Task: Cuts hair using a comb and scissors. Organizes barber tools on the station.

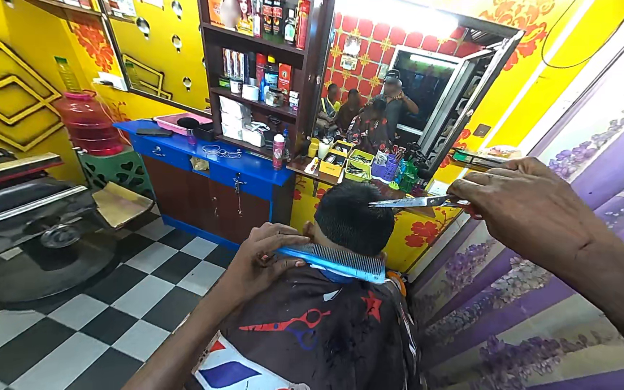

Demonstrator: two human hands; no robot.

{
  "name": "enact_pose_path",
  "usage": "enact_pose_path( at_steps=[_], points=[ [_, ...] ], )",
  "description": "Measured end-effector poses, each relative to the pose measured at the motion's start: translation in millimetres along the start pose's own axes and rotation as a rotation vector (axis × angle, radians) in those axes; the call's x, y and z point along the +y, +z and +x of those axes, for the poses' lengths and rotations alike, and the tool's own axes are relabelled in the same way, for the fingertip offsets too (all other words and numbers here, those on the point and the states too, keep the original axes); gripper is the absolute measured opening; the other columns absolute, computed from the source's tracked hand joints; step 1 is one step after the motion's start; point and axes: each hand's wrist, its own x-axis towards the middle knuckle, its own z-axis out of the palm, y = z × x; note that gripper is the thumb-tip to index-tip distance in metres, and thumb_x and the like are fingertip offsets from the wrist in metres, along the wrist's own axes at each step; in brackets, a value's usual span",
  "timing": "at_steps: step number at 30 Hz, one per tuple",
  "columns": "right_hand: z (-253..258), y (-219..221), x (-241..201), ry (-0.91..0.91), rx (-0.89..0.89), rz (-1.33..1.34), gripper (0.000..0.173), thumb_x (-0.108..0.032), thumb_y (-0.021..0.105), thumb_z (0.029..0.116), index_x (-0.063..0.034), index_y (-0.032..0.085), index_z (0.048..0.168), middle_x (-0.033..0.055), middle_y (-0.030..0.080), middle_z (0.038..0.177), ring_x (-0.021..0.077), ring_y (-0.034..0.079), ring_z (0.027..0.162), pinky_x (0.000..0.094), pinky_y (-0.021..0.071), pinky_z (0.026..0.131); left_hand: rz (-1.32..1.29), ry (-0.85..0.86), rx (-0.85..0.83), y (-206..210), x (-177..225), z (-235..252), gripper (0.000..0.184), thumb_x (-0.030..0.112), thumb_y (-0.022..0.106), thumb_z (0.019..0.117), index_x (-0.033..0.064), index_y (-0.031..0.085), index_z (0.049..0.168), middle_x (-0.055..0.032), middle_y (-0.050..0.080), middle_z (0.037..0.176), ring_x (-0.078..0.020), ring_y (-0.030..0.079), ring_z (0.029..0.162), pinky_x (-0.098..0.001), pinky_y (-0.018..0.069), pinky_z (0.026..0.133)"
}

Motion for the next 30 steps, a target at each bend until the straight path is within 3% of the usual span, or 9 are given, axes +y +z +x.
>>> enact_pose_path(
  at_steps=[2, 6, 10, 12, 18, 22, 25, 27, 30],
  points=[
    [7, -5, 2, -0.058, -0.030, -0.012, 0.031, -0.007, 0.083, 0.0829, -0.0132, 0.073, 0.111, 0.0061, 0.074, 0.105, 0.0287, 0.070, 0.097, 0.0523, 0.0502, 0.095, -0.006, -0.038, 0.052, 0, 4, 9, 0.032, 0.033, 0.074, 0.0915, 0.0180, 0.076, 0.120, 0.0054, 0.069, 0.120, -0.0105, 0.062, 0.115, -0.0328, 0.0514, 0.099],
    [22, -20, -1, -0.096, -0.118, -0.025, 0.030, 0.004, 0.081, 0.0777, -0.0143, 0.073, 0.101, 0.0034, 0.073, 0.093, 0.0245, 0.070, 0.083, 0.0475, 0.0519, 0.087, -0.027, -0.086, 0.113, 1, 6, 24, 0.034, 0.030, 0.075, 0.0918, 0.0147, 0.075, 0.122, 0.0032, 0.069, 0.122, -0.0107, 0.063, 0.114, -0.0289, 0.0544, 0.096],
    [40, -36, -5, -0.129, -0.274, -0.014, 0.043, -0.026, 0.090, 0.0758, -0.0169, 0.073, 0.115, 0.0020, 0.073, 0.106, 0.0242, 0.069, 0.094, 0.0469, 0.0523, 0.083, -0.064, -0.115, 0.169, 4, 0, 35, 0.034, 0.023, 0.075, 0.0917, 0.0104, 0.074, 0.123, -0.0007, 0.069, 0.124, -0.0122, 0.065, 0.114, -0.0301, 0.0553, 0.098],
    [50, -42, -11, -0.130, -0.351, -0.013, 0.047, -0.029, 0.090, 0.0754, -0.0174, 0.072, 0.118, 0.0018, 0.072, 0.109, 0.0247, 0.068, 0.097, 0.0470, 0.0518, 0.083, -0.075, -0.118, 0.195, 4, -2, 40, 0.034, 0.022, 0.076, 0.0917, 0.0097, 0.073, 0.123, -0.0016, 0.069, 0.124, -0.0134, 0.065, 0.115, -0.0313, 0.0556, 0.099],
    [75, -52, -33, -0.124, -0.491, -0.057, 0.033, -0.015, 0.080, 0.0824, -0.0146, 0.071, 0.114, 0.0051, 0.071, 0.103, 0.0259, 0.068, 0.096, 0.0467, 0.0506, 0.086, -0.055, -0.105, 0.229, -1, -3, 45, 0.035, 0.020, 0.079, 0.0883, 0.0119, 0.074, 0.122, 0.0000, 0.069, 0.124, -0.0134, 0.062, 0.116, -0.0318, 0.0526, 0.099],
    [70, -51, -28, -0.183, -0.352, -0.058, 0.022, 0.003, 0.073, 0.0844, -0.0117, 0.071, 0.101, 0.0068, 0.068, 0.080, 0.0273, 0.067, 0.078, 0.0473, 0.0500, 0.079, -0.063, -0.080, 0.246, -2, 2, 49, 0.035, 0.015, 0.077, 0.0902, 0.0068, 0.072, 0.123, -0.0043, 0.068, 0.123, -0.0134, 0.064, 0.115, -0.0311, 0.0534, 0.100],
    [66, -44, -14, -0.079, -0.217, 0.004, 0.025, 0.001, 0.074, 0.0857, -0.0127, 0.073, 0.106, 0.0098, 0.071, 0.090, 0.0318, 0.069, 0.085, 0.0521, 0.0514, 0.079, -0.025, -0.159, 0.224, -4, 10, 67, 0.029, 0.018, 0.067, 0.0996, 0.0049, 0.066, 0.126, -0.0062, 0.070, 0.117, -0.0108, 0.068, 0.097, -0.0284, 0.0571, 0.084],
    [59, -32, -12, 0.051, -0.022, 0.087, 0.027, 0.008, 0.069, 0.0867, -0.0070, 0.070, 0.109, 0.0157, 0.071, 0.100, 0.0379, 0.068, 0.094, 0.0557, 0.0493, 0.083, -0.050, -0.190, 0.128, -9, 9, 84, 0.024, 0.020, 0.059, 0.1040, 0.0037, 0.067, 0.120, -0.0039, 0.071, 0.098, -0.0080, 0.066, 0.075, -0.0262, 0.0566, 0.066],
    [35, -4, -13, 0.249, 0.220, 0.204, 0.019, 0.005, 0.065, 0.0929, -0.0033, 0.068, 0.109, 0.0188, 0.071, 0.101, 0.0413, 0.070, 0.090, 0.0575, 0.0518, 0.075, -0.094, -0.153, -0.078, -21, 17, 92, 0.021, 0.021, 0.059, 0.1034, 0.0059, 0.072, 0.110, 0.0017, 0.073, 0.086, -0.0040, 0.065, 0.067, -0.0221, 0.0552, 0.060]
  ],
)
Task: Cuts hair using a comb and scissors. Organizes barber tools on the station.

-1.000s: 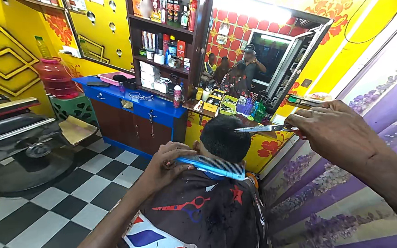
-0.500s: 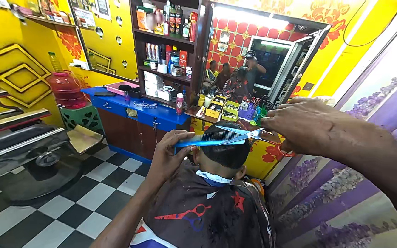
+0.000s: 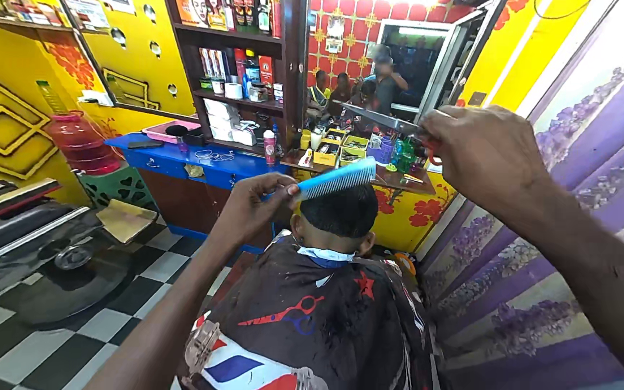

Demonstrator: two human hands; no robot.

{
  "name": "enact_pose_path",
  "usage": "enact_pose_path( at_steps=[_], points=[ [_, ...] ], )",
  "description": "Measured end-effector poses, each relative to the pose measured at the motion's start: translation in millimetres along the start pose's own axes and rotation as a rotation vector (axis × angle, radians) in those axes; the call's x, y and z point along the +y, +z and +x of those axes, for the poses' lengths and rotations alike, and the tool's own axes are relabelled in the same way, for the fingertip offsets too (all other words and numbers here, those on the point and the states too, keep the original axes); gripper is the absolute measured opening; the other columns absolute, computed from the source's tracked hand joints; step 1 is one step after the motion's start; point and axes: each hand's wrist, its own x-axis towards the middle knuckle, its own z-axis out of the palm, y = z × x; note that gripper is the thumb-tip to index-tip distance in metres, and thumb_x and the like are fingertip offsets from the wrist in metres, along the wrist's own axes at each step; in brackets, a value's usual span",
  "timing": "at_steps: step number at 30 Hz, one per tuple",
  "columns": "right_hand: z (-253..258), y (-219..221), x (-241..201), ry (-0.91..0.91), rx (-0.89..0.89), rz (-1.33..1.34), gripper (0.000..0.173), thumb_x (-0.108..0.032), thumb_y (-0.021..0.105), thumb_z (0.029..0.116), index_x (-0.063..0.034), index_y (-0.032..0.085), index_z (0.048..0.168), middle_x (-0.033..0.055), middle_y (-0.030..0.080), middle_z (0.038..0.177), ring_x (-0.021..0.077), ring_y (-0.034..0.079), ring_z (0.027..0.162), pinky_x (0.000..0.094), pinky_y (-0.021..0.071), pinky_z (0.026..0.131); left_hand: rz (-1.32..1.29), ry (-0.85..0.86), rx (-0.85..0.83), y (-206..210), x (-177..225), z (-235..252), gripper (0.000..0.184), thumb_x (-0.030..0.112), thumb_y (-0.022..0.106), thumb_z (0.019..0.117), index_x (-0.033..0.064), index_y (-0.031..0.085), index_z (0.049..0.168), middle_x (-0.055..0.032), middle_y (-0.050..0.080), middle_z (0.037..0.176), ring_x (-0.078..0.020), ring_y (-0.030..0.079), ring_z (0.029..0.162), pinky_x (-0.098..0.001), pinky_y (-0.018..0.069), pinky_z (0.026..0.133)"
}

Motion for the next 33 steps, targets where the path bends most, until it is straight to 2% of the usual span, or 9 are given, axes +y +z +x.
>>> enact_pose_path(
  at_steps=[3, 6, 10, 12, 16, 19, 24, 29, 33],
  points=[
    [-43, 23, 14, 0.150, 0.067, 0.105, 0.020, 0.005, 0.065, 0.0918, -0.0028, 0.070, 0.109, 0.0197, 0.072, 0.100, 0.0440, 0.070, 0.085, 0.0614, 0.0519, 0.066, 0.218, 0.090, -0.049, 0, 16, -20, 0.022, 0.026, 0.060, 0.1029, 0.0091, 0.073, 0.110, 0.0050, 0.072, 0.088, 0.0012, 0.063, 0.069, -0.0188, 0.0547, 0.064],
    [-85, 45, 24, 0.275, 0.003, 0.203, 0.022, 0.004, 0.063, 0.0930, -0.0033, 0.071, 0.111, 0.0202, 0.072, 0.103, 0.0449, 0.070, 0.083, 0.0641, 0.0518, 0.064, 0.414, 0.177, -0.029, 8, 25, -46, 0.029, 0.032, 0.059, 0.1017, 0.0109, 0.077, 0.111, 0.0037, 0.074, 0.093, -0.0035, 0.059, 0.072, -0.0323, 0.0457, 0.071],
    [-118, 77, 35, 0.273, -0.050, 0.290, 0.027, 0.005, 0.075, 0.0858, -0.0012, 0.072, 0.112, 0.0204, 0.073, 0.112, 0.0444, 0.071, 0.092, 0.0640, 0.0549, 0.075, 0.518, 0.186, -0.057, 15, 33, -75, 0.029, 0.037, 0.056, 0.1027, 0.0181, 0.077, 0.108, 0.0100, 0.074, 0.097, 0.0005, 0.060, 0.078, -0.0346, 0.0421, 0.079],
    [-126, 90, 39, 0.226, -0.115, 0.268, 0.032, -0.001, 0.082, 0.0825, -0.0029, 0.070, 0.112, 0.0178, 0.072, 0.108, 0.0409, 0.070, 0.093, 0.0601, 0.0552, 0.079, 0.515, 0.132, -0.090, 16, 38, -85, 0.030, 0.044, 0.058, 0.1004, 0.0248, 0.078, 0.110, 0.0134, 0.074, 0.105, 0.0025, 0.062, 0.088, -0.0372, 0.0406, 0.084],
    [-135, 105, 32, 0.144, -0.078, 0.272, 0.029, 0.007, 0.077, 0.0824, -0.0023, 0.072, 0.110, 0.0168, 0.073, 0.101, 0.0373, 0.071, 0.087, 0.0558, 0.0546, 0.078, 0.532, 0.089, -0.099, 13, 49, -88, 0.033, 0.046, 0.068, 0.0939, 0.0266, 0.075, 0.120, 0.0108, 0.069, 0.121, -0.0049, 0.061, 0.112, -0.0420, 0.0435, 0.098],
    [-131, 97, 24, 0.107, -0.098, 0.259, 0.039, 0.001, 0.082, 0.0811, -0.0027, 0.071, 0.118, 0.0171, 0.071, 0.114, 0.0383, 0.070, 0.104, 0.0565, 0.0528, 0.093, 0.568, 0.095, -0.034, 15, 59, -85, 0.031, 0.039, 0.071, 0.0932, 0.0232, 0.076, 0.119, 0.0082, 0.070, 0.120, -0.0068, 0.060, 0.108, -0.0362, 0.0429, 0.092],
    [-126, 89, 8, 0.028, -0.076, 0.223, 0.039, 0.010, 0.079, 0.0773, -0.0040, 0.073, 0.113, 0.0148, 0.073, 0.102, 0.0350, 0.071, 0.088, 0.0524, 0.0538, 0.087, 0.629, 0.124, 0.045, 26, 69, -83, 0.031, 0.034, 0.071, 0.0946, 0.0193, 0.076, 0.121, 0.0036, 0.070, 0.119, -0.0103, 0.060, 0.108, -0.0368, 0.0437, 0.092],
    [-118, 87, -3, -0.056, -0.122, 0.177, 0.043, 0.006, 0.081, 0.0762, -0.0054, 0.071, 0.116, 0.0141, 0.070, 0.114, 0.0358, 0.067, 0.106, 0.0535, 0.0497, 0.098, 0.670, 0.154, 0.140, 29, 74, -76, 0.030, 0.031, 0.074, 0.0936, 0.0206, 0.075, 0.122, 0.0006, 0.070, 0.120, -0.0136, 0.061, 0.108, -0.0409, 0.0427, 0.091],
    [-108, 86, -14, -0.091, -0.138, 0.140, 0.043, 0.009, 0.079, 0.0759, -0.0037, 0.071, 0.116, 0.0140, 0.070, 0.111, 0.0341, 0.067, 0.102, 0.0515, 0.0484, 0.099, 0.742, 0.211, 0.196, 33, 75, -77, 0.029, 0.029, 0.074, 0.0943, 0.0186, 0.075, 0.121, -0.0017, 0.070, 0.117, -0.0154, 0.061, 0.103, -0.0399, 0.0414, 0.088]
  ],
)
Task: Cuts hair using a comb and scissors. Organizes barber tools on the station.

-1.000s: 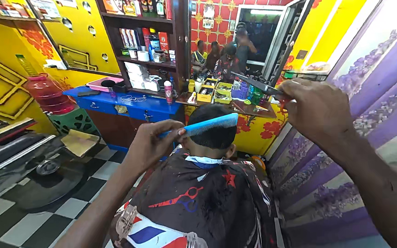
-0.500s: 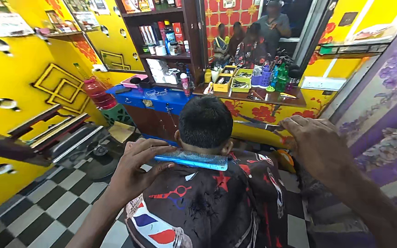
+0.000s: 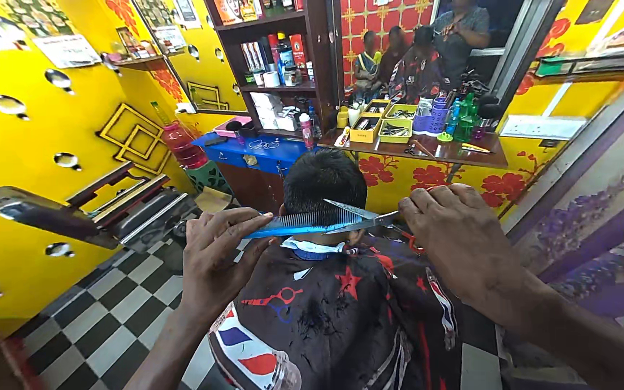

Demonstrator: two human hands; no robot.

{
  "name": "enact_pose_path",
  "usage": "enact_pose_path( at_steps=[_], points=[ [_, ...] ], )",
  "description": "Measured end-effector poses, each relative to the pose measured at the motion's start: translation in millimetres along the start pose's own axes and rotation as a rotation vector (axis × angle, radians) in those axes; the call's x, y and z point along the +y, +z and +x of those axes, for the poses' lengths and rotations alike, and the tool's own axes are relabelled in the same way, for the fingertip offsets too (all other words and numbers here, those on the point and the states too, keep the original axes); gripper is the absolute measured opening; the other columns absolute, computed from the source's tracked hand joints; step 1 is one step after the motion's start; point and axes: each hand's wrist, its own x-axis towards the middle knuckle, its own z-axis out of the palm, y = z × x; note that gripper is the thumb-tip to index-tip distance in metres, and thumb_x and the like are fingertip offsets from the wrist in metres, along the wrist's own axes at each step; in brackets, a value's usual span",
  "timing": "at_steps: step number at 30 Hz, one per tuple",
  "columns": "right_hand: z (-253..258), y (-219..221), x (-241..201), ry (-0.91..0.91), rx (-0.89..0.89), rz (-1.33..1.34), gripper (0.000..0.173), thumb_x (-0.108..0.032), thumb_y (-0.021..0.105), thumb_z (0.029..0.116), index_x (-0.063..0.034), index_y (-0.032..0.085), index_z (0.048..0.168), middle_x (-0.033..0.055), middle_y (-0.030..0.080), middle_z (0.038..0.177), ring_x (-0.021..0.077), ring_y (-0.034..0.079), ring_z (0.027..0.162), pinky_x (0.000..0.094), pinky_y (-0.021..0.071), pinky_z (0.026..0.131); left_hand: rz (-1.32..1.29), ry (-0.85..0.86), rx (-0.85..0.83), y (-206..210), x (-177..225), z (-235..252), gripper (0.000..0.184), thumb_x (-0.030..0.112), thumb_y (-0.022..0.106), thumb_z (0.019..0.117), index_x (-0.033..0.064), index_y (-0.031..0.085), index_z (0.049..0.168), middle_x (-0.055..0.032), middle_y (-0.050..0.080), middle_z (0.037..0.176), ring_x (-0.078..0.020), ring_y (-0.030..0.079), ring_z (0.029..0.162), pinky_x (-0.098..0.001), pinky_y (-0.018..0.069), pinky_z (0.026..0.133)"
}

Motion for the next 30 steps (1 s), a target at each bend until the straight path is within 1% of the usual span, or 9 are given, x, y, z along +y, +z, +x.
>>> enact_pose_path(
  at_steps=[5, 8, 12, 15, 17, 20, 22, 25, 30],
  points=[
    [8, 4, -5, -0.086, 0.054, 0.016, 0.036, 0.009, 0.080, 0.0731, -0.0042, 0.072, 0.105, 0.0123, 0.069, 0.091, 0.0302, 0.066, 0.082, 0.0487, 0.0500, 0.089, 0.027, 0.001, 0.014, 1, 2, 0, 0.029, 0.029, 0.074, 0.0941, 0.0154, 0.076, 0.120, -0.0028, 0.070, 0.117, -0.0162, 0.060, 0.103, -0.0400, 0.0413, 0.088],
    [5, 2, -1, -0.092, 0.028, 0.045, 0.031, 0.008, 0.080, 0.0744, -0.0059, 0.072, 0.101, 0.0105, 0.070, 0.085, 0.0281, 0.067, 0.075, 0.0498, 0.0500, 0.090, 0.025, -0.003, 0.014, 0, 3, 1, 0.030, 0.030, 0.074, 0.0942, 0.0165, 0.075, 0.120, -0.0021, 0.070, 0.118, -0.0152, 0.061, 0.104, -0.0398, 0.0421, 0.088],
    [6, 3, 0, -0.068, 0.051, 0.026, 0.035, 0.007, 0.079, 0.0745, -0.0038, 0.071, 0.106, 0.0129, 0.069, 0.094, 0.0323, 0.066, 0.085, 0.0524, 0.0494, 0.092, 0.003, -0.018, 0.016, -1, 2, -1, 0.030, 0.031, 0.074, 0.0936, 0.0170, 0.075, 0.120, -0.0016, 0.070, 0.118, -0.0153, 0.061, 0.106, -0.0401, 0.0434, 0.090],
    [9, 1, -2, -0.068, 0.080, 0.047, 0.035, 0.011, 0.078, 0.0748, -0.0049, 0.072, 0.106, 0.0110, 0.070, 0.088, 0.0285, 0.066, 0.078, 0.0457, 0.0500, 0.083, 0.006, -0.074, 0.068, 1, 7, 0, 0.032, 0.031, 0.075, 0.0924, 0.0128, 0.075, 0.120, -0.0057, 0.070, 0.119, -0.0176, 0.063, 0.109, -0.0410, 0.0458, 0.093],
    [12, 4, 6, -0.043, 0.135, 0.147, 0.035, 0.013, 0.076, 0.0757, -0.0050, 0.071, 0.106, 0.0118, 0.070, 0.087, 0.0296, 0.067, 0.077, 0.0471, 0.0510, 0.080, 0.018, -0.161, 0.089, 2, 17, 7, 0.036, 0.029, 0.072, 0.0957, 0.0067, 0.071, 0.124, -0.0116, 0.069, 0.121, -0.0205, 0.065, 0.108, -0.0437, 0.0495, 0.091],
    [12, 15, 25, 0.016, 0.183, 0.298, 0.034, 0.009, 0.073, 0.0833, -0.0059, 0.072, 0.114, 0.0124, 0.074, 0.099, 0.0324, 0.071, 0.085, 0.0507, 0.0531, 0.084, 0.033, -0.320, -0.006, -1, 40, 25, 0.030, 0.032, 0.058, 0.1038, 0.0094, 0.069, 0.121, -0.0031, 0.070, 0.105, -0.0088, 0.063, 0.082, -0.0316, 0.0507, 0.073],
    [10, 24, 38, 0.033, 0.195, 0.357, 0.032, 0.005, 0.072, 0.0869, -0.0065, 0.072, 0.116, 0.0122, 0.075, 0.105, 0.0331, 0.071, 0.089, 0.0521, 0.0529, 0.086, 0.047, -0.327, -0.087, -4, 50, 24, 0.027, 0.032, 0.057, 0.1039, 0.0118, 0.070, 0.115, 0.0025, 0.071, 0.093, -0.0025, 0.062, 0.071, -0.0242, 0.0513, 0.063],
    [4, 37, 52, 0.028, 0.197, 0.383, 0.033, 0.007, 0.072, 0.0859, -0.0059, 0.072, 0.116, 0.0132, 0.075, 0.107, 0.0345, 0.072, 0.093, 0.0540, 0.0522, 0.089, 0.115, -0.253, -0.118, -5, 67, 4, 0.028, 0.030, 0.058, 0.1025, 0.0090, 0.074, 0.112, -0.0012, 0.074, 0.093, -0.0090, 0.063, 0.074, -0.0383, 0.0467, 0.071],
    [2, 55, 64, -0.040, 0.175, 0.382, 0.033, 0.005, 0.075, 0.0847, -0.0034, 0.070, 0.117, 0.0147, 0.074, 0.110, 0.0360, 0.071, 0.099, 0.0552, 0.0503, 0.094, 0.209, -0.269, -0.136, 7, 90, -30, 0.029, 0.033, 0.055, 0.1028, 0.0145, 0.077, 0.107, 0.0019, 0.075, 0.094, -0.0069, 0.061, 0.071, -0.0387, 0.0413, 0.073]
  ],
)
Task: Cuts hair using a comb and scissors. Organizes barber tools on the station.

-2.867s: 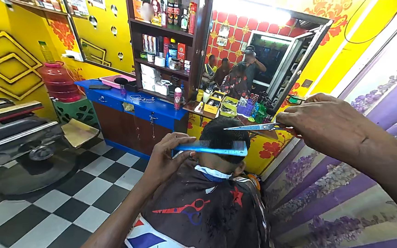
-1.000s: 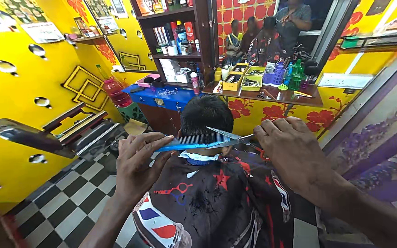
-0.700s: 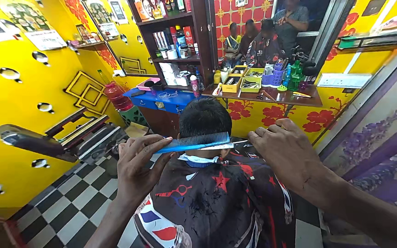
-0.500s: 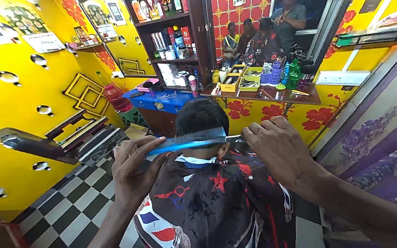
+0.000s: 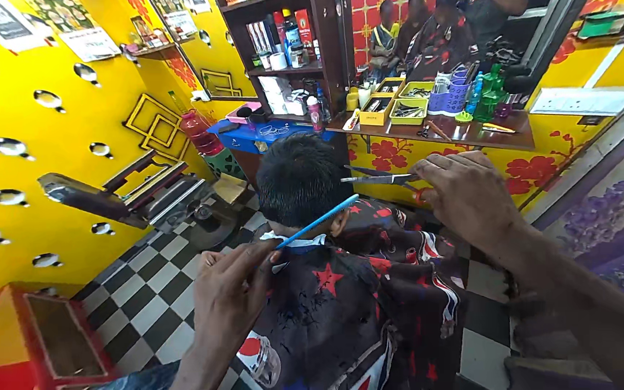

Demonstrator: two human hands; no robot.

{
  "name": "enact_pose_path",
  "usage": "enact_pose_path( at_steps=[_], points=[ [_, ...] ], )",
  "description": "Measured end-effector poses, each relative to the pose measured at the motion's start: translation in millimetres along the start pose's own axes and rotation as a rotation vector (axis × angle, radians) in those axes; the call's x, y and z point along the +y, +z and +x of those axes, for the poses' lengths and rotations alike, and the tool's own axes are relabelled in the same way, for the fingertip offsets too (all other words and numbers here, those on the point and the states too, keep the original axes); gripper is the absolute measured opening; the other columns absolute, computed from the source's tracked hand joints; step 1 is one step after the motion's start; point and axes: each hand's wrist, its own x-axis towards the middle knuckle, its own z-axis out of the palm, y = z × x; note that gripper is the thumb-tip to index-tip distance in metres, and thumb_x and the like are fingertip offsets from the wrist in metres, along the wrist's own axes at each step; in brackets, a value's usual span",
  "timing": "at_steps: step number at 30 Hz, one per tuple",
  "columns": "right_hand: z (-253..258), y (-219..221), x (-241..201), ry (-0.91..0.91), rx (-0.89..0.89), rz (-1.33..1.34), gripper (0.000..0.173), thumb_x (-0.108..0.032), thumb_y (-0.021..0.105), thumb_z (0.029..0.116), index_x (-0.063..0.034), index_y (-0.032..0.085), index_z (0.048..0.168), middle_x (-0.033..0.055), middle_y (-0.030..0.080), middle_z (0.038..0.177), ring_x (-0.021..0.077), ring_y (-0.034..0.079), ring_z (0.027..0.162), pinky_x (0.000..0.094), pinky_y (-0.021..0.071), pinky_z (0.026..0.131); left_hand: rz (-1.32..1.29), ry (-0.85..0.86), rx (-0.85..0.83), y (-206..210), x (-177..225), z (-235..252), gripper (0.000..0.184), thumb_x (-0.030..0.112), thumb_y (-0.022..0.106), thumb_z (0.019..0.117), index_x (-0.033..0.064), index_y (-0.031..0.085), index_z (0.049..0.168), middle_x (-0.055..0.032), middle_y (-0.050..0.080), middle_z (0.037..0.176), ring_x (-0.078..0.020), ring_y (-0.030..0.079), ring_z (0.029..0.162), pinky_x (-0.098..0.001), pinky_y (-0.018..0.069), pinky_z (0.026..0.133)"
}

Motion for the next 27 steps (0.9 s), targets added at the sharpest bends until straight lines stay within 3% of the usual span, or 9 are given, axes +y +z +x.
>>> enact_pose_path(
  at_steps=[3, 6, 8, 12, 15, 18, 21, 23, 27],
  points=[
    [4, 5, 9, -0.069, 0.030, -0.061, 0.026, 0.009, 0.068, 0.0889, -0.0027, 0.071, 0.112, 0.0140, 0.074, 0.104, 0.0340, 0.071, 0.093, 0.0520, 0.0501, 0.094, -0.040, -0.075, -0.013, 6, 3, -20, 0.030, 0.043, 0.061, 0.0990, 0.0225, 0.077, 0.115, 0.0027, 0.073, 0.113, -0.0087, 0.066, 0.094, -0.0435, 0.0458, 0.084],
    [11, 5, 15, -0.146, 0.055, -0.073, 0.028, 0.009, 0.067, 0.0892, -0.0022, 0.071, 0.115, 0.0153, 0.073, 0.110, 0.0349, 0.071, 0.098, 0.0537, 0.0484, 0.096, -0.083, -0.113, 0.074, 11, 6, -30, 0.033, 0.039, 0.070, 0.0945, 0.0186, 0.075, 0.120, -0.0022, 0.071, 0.120, -0.0129, 0.065, 0.107, -0.0417, 0.0459, 0.089],
    [19, 0, 17, -0.189, 0.025, -0.069, 0.032, 0.007, 0.070, 0.0883, -0.0018, 0.070, 0.119, 0.0164, 0.071, 0.116, 0.0370, 0.068, 0.107, 0.0565, 0.0453, 0.102, -0.060, -0.105, 0.127, 11, 7, -29, 0.033, 0.036, 0.073, 0.0934, 0.0164, 0.076, 0.120, -0.0034, 0.071, 0.120, -0.0144, 0.064, 0.108, -0.0408, 0.0467, 0.090],
    [34, -4, 16, -0.263, 0.044, -0.087, 0.029, 0.014, 0.070, 0.0847, -0.0036, 0.070, 0.108, 0.0154, 0.072, 0.100, 0.0360, 0.070, 0.092, 0.0545, 0.0474, 0.097, 0.017, -0.076, 0.209, 8, 12, -26, 0.031, 0.032, 0.073, 0.0936, 0.0162, 0.075, 0.120, -0.0052, 0.071, 0.118, -0.0162, 0.064, 0.105, -0.0414, 0.0456, 0.088],
    [41, -4, 14, -0.330, 0.057, -0.104, 0.031, 0.013, 0.069, 0.0864, -0.0043, 0.070, 0.112, 0.0148, 0.072, 0.108, 0.0355, 0.069, 0.101, 0.0558, 0.0458, 0.102, 0.058, -0.082, 0.263, 5, 15, -23, 0.032, 0.029, 0.074, 0.0931, 0.0151, 0.075, 0.122, -0.0072, 0.071, 0.116, -0.0170, 0.064, 0.102, -0.0412, 0.0460, 0.085],
    [46, -7, 5, -0.373, 0.092, -0.144, 0.030, 0.017, 0.065, 0.0860, -0.0028, 0.070, 0.108, 0.0157, 0.072, 0.102, 0.0348, 0.070, 0.093, 0.0540, 0.0479, 0.098, 0.084, -0.084, 0.298, 4, 15, -17, 0.031, 0.028, 0.075, 0.0925, 0.0154, 0.076, 0.121, -0.0061, 0.071, 0.117, -0.0152, 0.064, 0.101, -0.0404, 0.0433, 0.084],
    [51, -10, -8, -0.388, 0.054, -0.209, 0.035, 0.014, 0.068, 0.0849, -0.0025, 0.069, 0.115, 0.0164, 0.070, 0.111, 0.0359, 0.067, 0.103, 0.0540, 0.0470, 0.100, 0.096, -0.075, 0.334, 6, 12, -13, 0.028, 0.027, 0.076, 0.0922, 0.0178, 0.076, 0.119, -0.0035, 0.071, 0.115, -0.0148, 0.063, 0.099, -0.0407, 0.0435, 0.084],
    [53, -10, -18, -0.395, 0.012, -0.260, 0.038, 0.012, 0.071, 0.0819, -0.0019, 0.068, 0.118, 0.0164, 0.068, 0.113, 0.0359, 0.065, 0.104, 0.0523, 0.0473, 0.097, 0.096, -0.057, 0.353, 7, 11, -12, 0.028, 0.026, 0.077, 0.0918, 0.0181, 0.076, 0.119, -0.0027, 0.071, 0.114, -0.0150, 0.063, 0.098, -0.0407, 0.0433, 0.084],
    [51, -14, -32, -0.458, -0.014, -0.288, 0.034, 0.011, 0.074, 0.0789, -0.0018, 0.069, 0.110, 0.0147, 0.067, 0.097, 0.0317, 0.065, 0.087, 0.0468, 0.0493, 0.084, 0.100, -0.039, 0.371, 8, 11, -12, 0.028, 0.026, 0.078, 0.0912, 0.0167, 0.076, 0.118, -0.0026, 0.071, 0.113, -0.0147, 0.062, 0.096, -0.0393, 0.0416, 0.083]
  ],
)
